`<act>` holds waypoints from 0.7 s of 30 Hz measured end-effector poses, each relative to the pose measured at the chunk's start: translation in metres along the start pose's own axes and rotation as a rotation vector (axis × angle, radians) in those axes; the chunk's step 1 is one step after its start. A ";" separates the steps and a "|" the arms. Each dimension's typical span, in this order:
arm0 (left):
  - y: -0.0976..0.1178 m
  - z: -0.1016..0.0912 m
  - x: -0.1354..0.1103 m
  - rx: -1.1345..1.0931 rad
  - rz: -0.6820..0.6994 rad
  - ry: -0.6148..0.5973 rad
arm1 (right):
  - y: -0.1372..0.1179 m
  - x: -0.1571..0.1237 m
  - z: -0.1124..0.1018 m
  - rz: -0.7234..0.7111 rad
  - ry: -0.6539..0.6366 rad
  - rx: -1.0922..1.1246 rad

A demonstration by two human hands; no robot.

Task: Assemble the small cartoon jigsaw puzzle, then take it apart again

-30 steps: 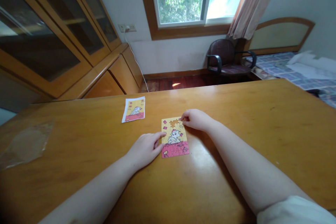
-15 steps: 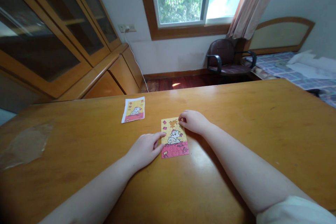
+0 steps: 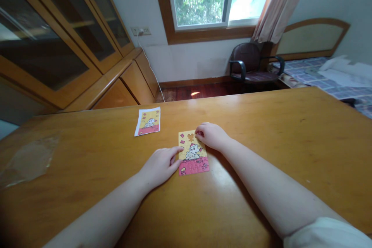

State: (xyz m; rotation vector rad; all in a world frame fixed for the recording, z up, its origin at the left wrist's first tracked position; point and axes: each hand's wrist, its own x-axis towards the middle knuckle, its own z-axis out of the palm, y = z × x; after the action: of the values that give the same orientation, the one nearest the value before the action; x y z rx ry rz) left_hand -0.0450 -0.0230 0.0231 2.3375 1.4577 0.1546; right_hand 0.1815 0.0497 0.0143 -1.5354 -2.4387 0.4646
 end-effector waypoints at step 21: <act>0.000 -0.001 0.000 0.003 0.003 0.002 | 0.003 -0.002 -0.003 -0.038 -0.001 0.003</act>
State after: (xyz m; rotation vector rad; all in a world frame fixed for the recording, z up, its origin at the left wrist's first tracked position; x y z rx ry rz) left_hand -0.0454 -0.0229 0.0235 2.3428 1.4562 0.1560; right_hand 0.1862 0.0497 0.0160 -1.4854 -2.4622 0.4615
